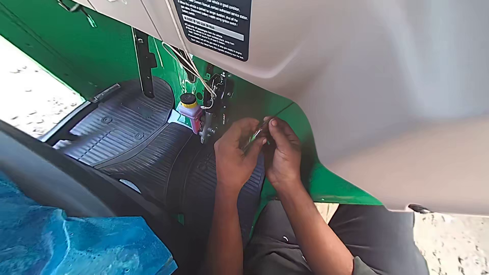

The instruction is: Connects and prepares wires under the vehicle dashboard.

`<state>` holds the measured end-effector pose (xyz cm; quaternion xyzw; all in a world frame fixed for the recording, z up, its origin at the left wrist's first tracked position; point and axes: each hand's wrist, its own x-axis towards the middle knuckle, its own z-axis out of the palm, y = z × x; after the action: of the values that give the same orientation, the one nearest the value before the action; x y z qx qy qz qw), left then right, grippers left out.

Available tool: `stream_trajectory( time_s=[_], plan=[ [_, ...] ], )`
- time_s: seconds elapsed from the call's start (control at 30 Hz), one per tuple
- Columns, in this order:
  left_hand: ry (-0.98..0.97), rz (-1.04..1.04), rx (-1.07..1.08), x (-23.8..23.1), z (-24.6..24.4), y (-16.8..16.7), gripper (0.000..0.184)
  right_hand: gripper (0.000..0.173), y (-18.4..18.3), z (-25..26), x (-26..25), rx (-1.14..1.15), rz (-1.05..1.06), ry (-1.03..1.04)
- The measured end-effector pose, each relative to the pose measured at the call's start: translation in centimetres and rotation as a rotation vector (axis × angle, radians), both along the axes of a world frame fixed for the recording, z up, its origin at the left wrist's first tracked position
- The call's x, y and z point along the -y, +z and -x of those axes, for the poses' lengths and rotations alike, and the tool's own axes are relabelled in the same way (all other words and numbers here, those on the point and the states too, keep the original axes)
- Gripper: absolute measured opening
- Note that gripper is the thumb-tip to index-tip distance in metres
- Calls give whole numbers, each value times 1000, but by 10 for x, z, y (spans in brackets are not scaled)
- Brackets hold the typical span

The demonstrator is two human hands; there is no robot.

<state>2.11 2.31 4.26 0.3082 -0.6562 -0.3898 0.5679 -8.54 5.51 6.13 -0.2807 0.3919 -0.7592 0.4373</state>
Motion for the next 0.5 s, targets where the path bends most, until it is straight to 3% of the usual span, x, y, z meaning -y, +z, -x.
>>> stream_trajectory(
  time_s=[0.17,0.27,0.37,0.43,0.5],
  plan=[
    [-31,-45,-117,0,-3,1,37,20,3,-1,-3,8,-20,-1],
    [-56,-71,-161,0,3,2,34,23,6,-1,-16,-69,-157,-32],
    [-54,-109,-178,1,-5,4,28,22,12,-15,-37,-235,-260,103],
    [-126,-100,-214,5,-12,6,30,12,17,-16,-52,-334,-309,197],
    [-204,-116,-242,8,-18,11,29,24,29,-8,-62,-383,-363,299]
  ],
)
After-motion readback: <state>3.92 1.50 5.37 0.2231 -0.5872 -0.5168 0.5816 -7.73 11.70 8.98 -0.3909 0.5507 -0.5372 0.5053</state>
